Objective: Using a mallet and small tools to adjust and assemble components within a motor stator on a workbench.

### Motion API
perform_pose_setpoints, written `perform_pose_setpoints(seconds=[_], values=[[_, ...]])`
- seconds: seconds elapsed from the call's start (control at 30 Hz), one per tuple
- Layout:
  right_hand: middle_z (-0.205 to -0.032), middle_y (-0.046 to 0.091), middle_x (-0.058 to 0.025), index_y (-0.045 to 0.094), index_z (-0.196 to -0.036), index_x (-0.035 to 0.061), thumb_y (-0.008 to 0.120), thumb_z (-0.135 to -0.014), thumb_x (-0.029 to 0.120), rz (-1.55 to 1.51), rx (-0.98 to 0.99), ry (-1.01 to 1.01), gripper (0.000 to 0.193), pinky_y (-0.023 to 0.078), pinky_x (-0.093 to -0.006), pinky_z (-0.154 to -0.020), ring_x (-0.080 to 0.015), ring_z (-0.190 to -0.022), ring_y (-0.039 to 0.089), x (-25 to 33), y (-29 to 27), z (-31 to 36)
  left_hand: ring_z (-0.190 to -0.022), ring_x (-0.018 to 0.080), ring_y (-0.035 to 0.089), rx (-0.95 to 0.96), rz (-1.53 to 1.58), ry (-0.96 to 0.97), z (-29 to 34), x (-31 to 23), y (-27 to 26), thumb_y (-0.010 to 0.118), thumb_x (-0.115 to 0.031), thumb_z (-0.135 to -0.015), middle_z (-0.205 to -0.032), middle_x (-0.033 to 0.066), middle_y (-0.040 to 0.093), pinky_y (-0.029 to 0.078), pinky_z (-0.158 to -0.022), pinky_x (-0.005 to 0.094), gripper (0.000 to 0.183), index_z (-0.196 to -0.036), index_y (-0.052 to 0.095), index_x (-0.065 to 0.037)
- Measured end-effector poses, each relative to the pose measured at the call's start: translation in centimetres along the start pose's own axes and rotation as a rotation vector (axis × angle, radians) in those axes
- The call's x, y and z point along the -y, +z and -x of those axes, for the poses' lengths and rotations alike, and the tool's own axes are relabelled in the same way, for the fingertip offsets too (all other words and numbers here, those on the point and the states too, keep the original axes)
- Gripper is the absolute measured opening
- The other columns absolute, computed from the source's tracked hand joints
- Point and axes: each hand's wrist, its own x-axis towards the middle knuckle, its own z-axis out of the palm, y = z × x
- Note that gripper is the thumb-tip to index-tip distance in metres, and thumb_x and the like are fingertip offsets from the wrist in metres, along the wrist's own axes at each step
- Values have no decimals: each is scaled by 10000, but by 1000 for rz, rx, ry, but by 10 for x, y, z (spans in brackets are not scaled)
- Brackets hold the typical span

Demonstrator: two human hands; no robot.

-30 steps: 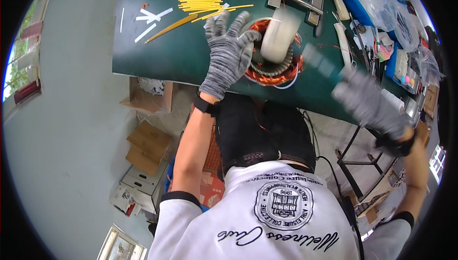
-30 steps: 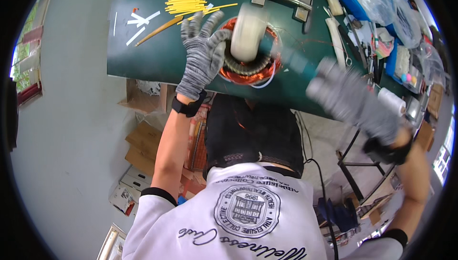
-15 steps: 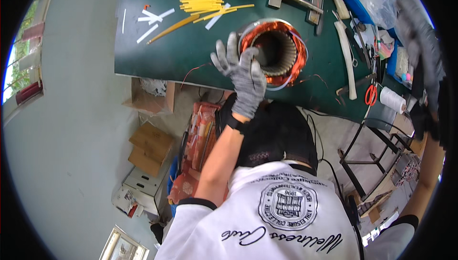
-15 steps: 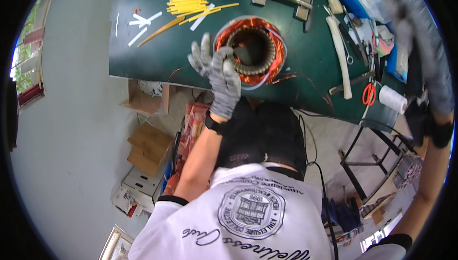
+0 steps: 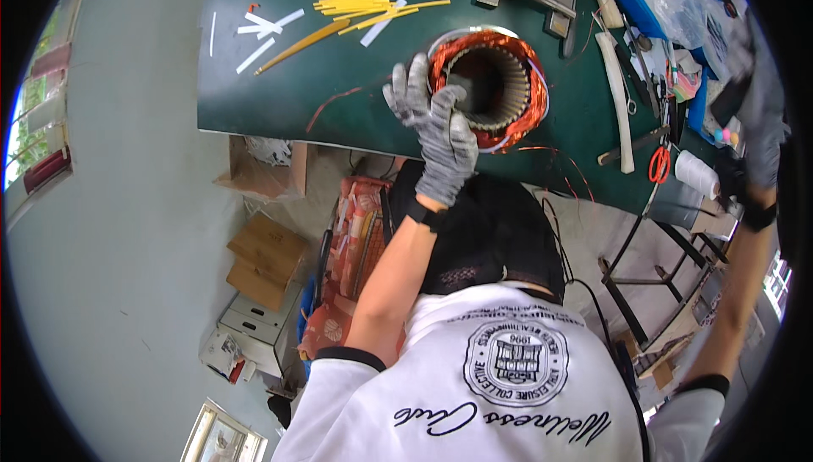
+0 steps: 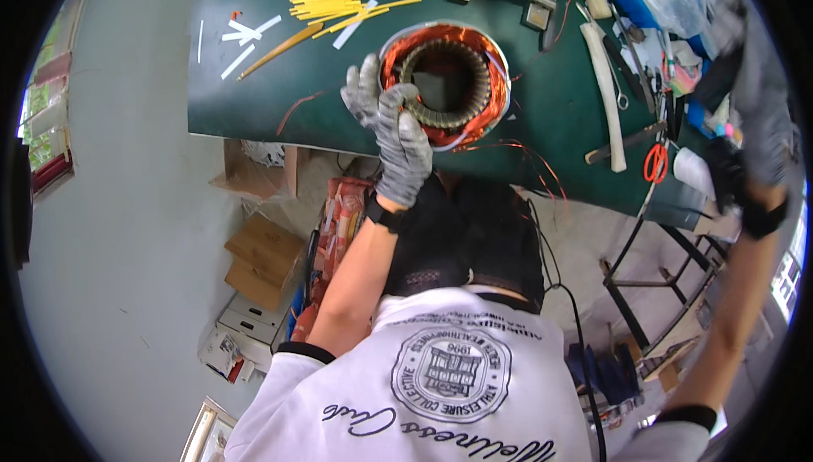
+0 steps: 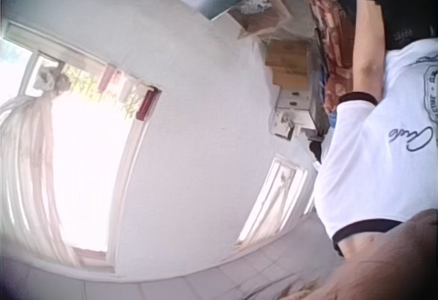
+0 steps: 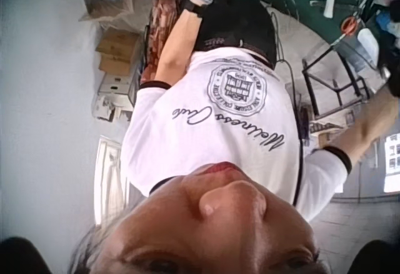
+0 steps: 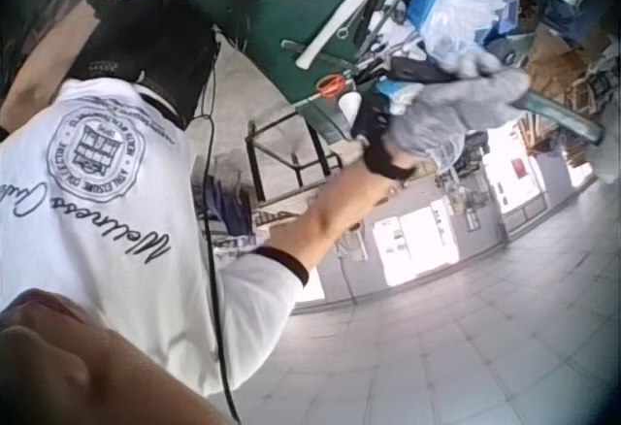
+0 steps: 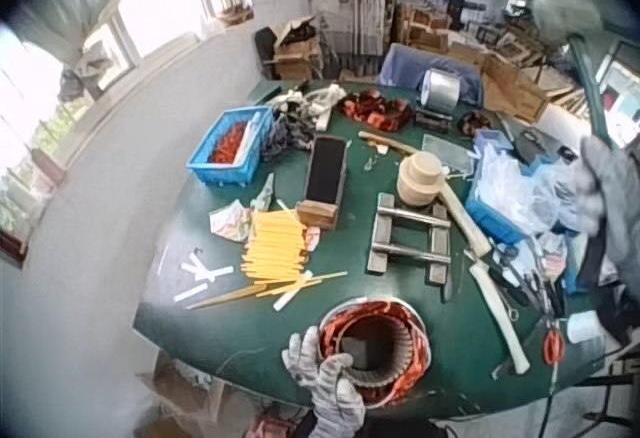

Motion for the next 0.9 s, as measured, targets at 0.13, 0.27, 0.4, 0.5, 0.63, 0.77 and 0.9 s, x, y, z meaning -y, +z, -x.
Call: perform_pose_setpoints(seconds=[0.13, 0.27, 0.4, 0.5, 0.63, 0.77, 0.9], values=[[-909, 606, -160, 556, -1092, 9, 569, -872, 309, 638, 455, 74, 372, 468, -362, -772, -251, -830, 594, 5, 118, 127, -1354, 364, 164, -30, 27, 90, -25, 3, 17, 279, -414, -940, -1417, 196, 313, 9, -1095, 508, 429, -957, 598, -127], [-1147, 580, -162, 565, -1159, 46, 601, -846, 322, 921, 1080, -225, 419, 469, -381, -859, -221, -984, 591, 39, 44, 20, -1354, 363, 161, 17, -94, 14, -13, -3, -5, 364, -318, -902, -1408, 220, 310, -25, -1098, 492, 322, -942, 640, -156], [-1405, 370, -131, 404, -1325, -11, 427, -946, 280, 535, 306, -175, 478, 254, -348, -1093, -213, -1290, 366, -18, 0, 16, -1323, 348, 227, -40, -76, 17, -7, -2, -1, 484, -180, -830, -1349, 195, 380, 67, -1099, 490, 161, -892, 632, -167], [-1361, 415, -143, 362, -1357, -4, 408, -945, 235, 788, 315, -88, 478, 276, -352, -1072, -259, -1243, 409, -9, 93, 111, -1312, 365, 230, 18, -8, 88, -28, -2, 16, 444, -266, -848, -1351, 177, 377, 74, -1091, 515, 210, -895, 630, -180], [-1236, 533, -112, 471, -1273, -13, 439, -927, 167, 547, 913, 594, 391, 397, -289, -969, -217, -1123, 520, 99, 123, 26, -1315, 360, 199, 54, -101, 21, -25, 0, -5, 402, -384, -860, -1354, 150, 373, 61, -1084, 538, 330, -995, 651, -216], [-1168, 530, -105, 491, -1203, -16, 463, -911, 165, 43, 56, 32, 344, 408, -290, -924, -211, -1060, 521, 32, 4, -3, -1329, 349, 209, 51, -35, 30, -9, -7, -3, 419, -148, -829, -1350, 170, 393, 70, -1100, 504, 273, -991, 637, -175], [-1039, 531, -68, 529, -1082, 4, 500, -878, 200, 676, 190, 36, 284, 444, -310, -826, -205, -919, 538, -1, 94, 116, -1327, 380, 211, 45, 115, 155, -33, 5, 21, 372, -341, -878, -1366, 165, 378, 50, -1083, 557, 317, -993, 634, -204]])
